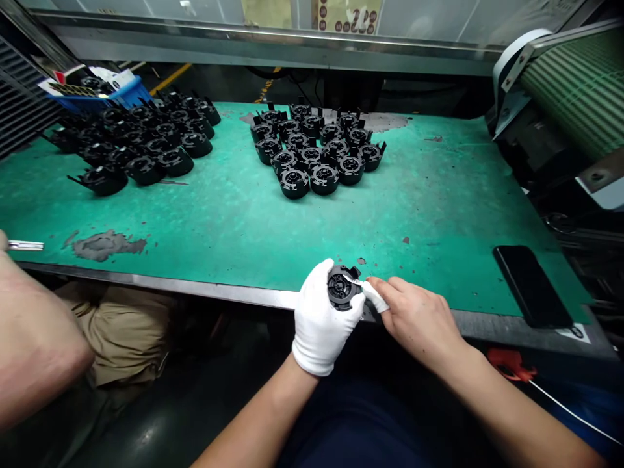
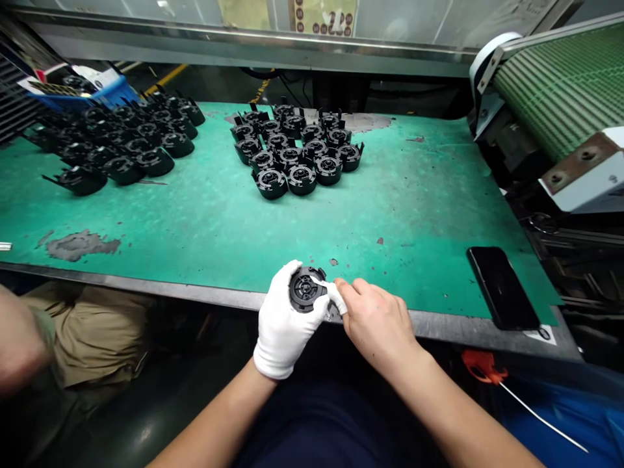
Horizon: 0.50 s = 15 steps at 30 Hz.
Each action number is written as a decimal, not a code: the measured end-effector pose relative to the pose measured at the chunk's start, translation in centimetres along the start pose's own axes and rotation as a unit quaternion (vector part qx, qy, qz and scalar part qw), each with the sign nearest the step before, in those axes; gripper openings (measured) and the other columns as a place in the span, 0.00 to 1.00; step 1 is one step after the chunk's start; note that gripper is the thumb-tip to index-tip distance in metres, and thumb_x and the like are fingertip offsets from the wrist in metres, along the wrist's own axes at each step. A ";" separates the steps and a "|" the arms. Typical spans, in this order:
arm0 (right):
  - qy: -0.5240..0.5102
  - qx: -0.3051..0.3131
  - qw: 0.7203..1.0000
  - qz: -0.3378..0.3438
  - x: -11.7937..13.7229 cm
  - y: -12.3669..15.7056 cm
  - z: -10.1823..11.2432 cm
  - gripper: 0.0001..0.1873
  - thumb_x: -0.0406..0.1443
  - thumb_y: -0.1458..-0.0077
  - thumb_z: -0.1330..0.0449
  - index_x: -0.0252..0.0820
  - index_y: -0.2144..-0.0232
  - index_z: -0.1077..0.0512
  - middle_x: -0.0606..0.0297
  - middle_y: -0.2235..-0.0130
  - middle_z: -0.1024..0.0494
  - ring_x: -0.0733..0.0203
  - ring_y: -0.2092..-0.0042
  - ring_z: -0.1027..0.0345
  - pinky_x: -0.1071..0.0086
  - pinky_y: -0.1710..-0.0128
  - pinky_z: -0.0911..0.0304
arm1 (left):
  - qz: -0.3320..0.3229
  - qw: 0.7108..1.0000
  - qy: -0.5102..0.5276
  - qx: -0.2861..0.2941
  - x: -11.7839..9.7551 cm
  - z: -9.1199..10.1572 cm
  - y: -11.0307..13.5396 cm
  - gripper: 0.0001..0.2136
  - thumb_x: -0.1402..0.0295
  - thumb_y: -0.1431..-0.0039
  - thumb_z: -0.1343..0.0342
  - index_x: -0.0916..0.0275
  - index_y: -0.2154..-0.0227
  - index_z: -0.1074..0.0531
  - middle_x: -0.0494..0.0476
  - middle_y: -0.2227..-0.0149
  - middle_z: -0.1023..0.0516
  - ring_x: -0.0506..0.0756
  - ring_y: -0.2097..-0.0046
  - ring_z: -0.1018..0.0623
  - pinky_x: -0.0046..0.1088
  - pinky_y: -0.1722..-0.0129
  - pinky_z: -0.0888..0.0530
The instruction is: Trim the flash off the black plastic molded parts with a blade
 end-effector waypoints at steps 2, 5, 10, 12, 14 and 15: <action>0.001 -0.001 1.000 -0.013 -0.1 -0.2 0.0 0.25 0.30 0.42 0.47 0.49 0.43 0.29 0.62 0.62 0.21 0.57 0.63 0.26 0.68 0.73 0.42 | 0.006 1.000 0.004 -0.017 -0.1 0.0 0.2 0.33 0.59 0.46 0.34 0.63 0.40 0.38 0.68 0.43 0.28 0.65 0.41 0.26 0.48 0.40 0.27; -0.023 0.001 1.000 -0.007 -0.3 -0.4 -0.2 0.24 0.31 0.39 0.48 0.50 0.43 0.29 0.63 0.61 0.20 0.57 0.62 0.25 0.69 0.70 0.39 | 0.019 0.999 0.008 -0.030 -0.1 0.1 0.4 0.33 0.58 0.46 0.34 0.63 0.41 0.38 0.69 0.43 0.27 0.66 0.41 0.26 0.49 0.41 0.26; -0.043 0.008 0.999 0.006 -0.8 0.1 -0.2 0.21 0.35 0.35 0.49 0.51 0.42 0.30 0.64 0.60 0.20 0.57 0.60 0.25 0.68 0.68 0.36 | 0.021 1.000 0.009 -0.020 0.0 -0.1 0.4 0.34 0.58 0.46 0.34 0.62 0.40 0.39 0.69 0.42 0.29 0.65 0.41 0.26 0.48 0.41 0.27; -0.027 0.008 1.000 -0.006 -0.9 0.1 -0.1 0.21 0.35 0.35 0.49 0.51 0.43 0.29 0.63 0.60 0.20 0.57 0.61 0.24 0.69 0.70 0.37 | 0.018 1.000 0.010 -0.023 -0.1 -0.3 0.4 0.34 0.58 0.46 0.34 0.63 0.40 0.39 0.68 0.43 0.28 0.65 0.41 0.26 0.48 0.41 0.27; -0.017 0.004 1.000 -0.020 -1.1 -0.1 0.0 0.20 0.35 0.36 0.49 0.52 0.44 0.28 0.63 0.60 0.19 0.56 0.61 0.24 0.69 0.70 0.37 | 0.016 0.999 0.011 -0.031 -0.1 -0.3 0.5 0.34 0.58 0.47 0.33 0.62 0.40 0.38 0.68 0.43 0.28 0.65 0.41 0.26 0.49 0.41 0.27; -0.022 0.002 0.999 -0.023 -1.2 -0.1 -0.1 0.20 0.35 0.35 0.49 0.53 0.45 0.28 0.63 0.59 0.19 0.56 0.61 0.24 0.69 0.70 0.37 | 0.017 0.999 0.011 -0.034 -0.1 -0.3 0.5 0.34 0.58 0.47 0.33 0.62 0.41 0.38 0.68 0.43 0.28 0.66 0.41 0.26 0.49 0.41 0.27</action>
Point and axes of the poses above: each hand's wrist, its own y-axis away from the middle knuckle, its own z-axis out of the back of the hand, x = y × z, the point moved 9 cm from there along -y, towards the middle knuckle
